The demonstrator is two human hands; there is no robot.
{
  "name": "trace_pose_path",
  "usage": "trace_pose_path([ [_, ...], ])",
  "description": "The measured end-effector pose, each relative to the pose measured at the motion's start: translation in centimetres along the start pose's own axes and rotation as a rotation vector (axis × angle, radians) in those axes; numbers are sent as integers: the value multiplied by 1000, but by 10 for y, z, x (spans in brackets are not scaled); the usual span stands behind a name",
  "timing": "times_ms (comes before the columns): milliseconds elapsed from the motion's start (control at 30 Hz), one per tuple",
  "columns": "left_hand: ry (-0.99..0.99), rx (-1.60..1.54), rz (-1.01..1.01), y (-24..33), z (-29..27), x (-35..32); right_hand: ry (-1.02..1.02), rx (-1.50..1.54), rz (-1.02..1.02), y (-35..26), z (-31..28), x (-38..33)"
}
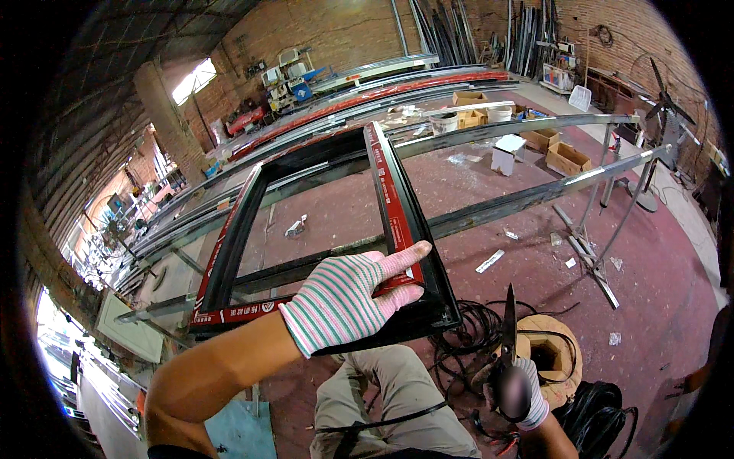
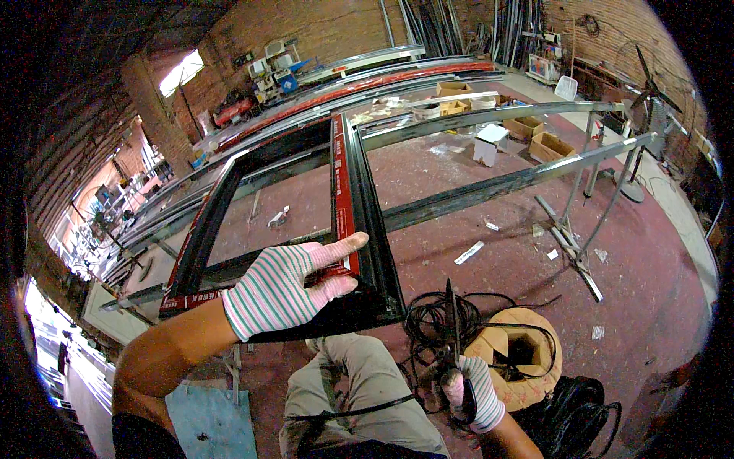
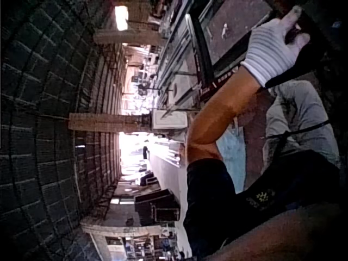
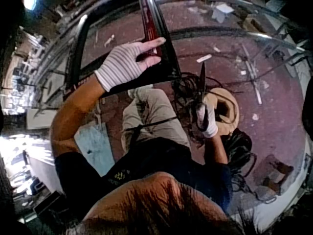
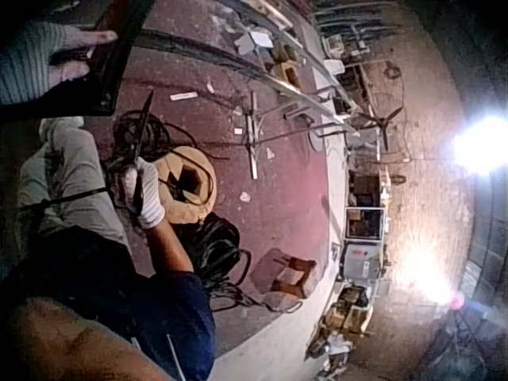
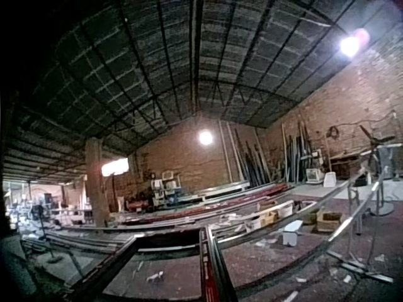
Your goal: The person trims a black rubber seal on a window frame using shears. They hold the frame with one hand and cut the seal with the other, then flip the frame to trim the opposite side.
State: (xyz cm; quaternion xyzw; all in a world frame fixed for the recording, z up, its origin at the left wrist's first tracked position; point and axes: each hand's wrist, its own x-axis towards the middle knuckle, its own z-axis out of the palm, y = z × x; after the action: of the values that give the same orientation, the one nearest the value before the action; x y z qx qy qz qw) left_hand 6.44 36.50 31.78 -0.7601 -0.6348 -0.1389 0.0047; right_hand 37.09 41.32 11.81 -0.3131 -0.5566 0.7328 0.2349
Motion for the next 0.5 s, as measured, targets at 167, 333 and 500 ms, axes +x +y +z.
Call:
trace_pose_path([
  [167,-195,147,25,7,-17,13,-43,-76,-152,31,-9,5],
  [333,-327,366,99,22,-33,23,-6,-205,-170,21,-9,5],
  [500,-343,384,225,10,-31,30,-8,67,-256,19,1,6],
])
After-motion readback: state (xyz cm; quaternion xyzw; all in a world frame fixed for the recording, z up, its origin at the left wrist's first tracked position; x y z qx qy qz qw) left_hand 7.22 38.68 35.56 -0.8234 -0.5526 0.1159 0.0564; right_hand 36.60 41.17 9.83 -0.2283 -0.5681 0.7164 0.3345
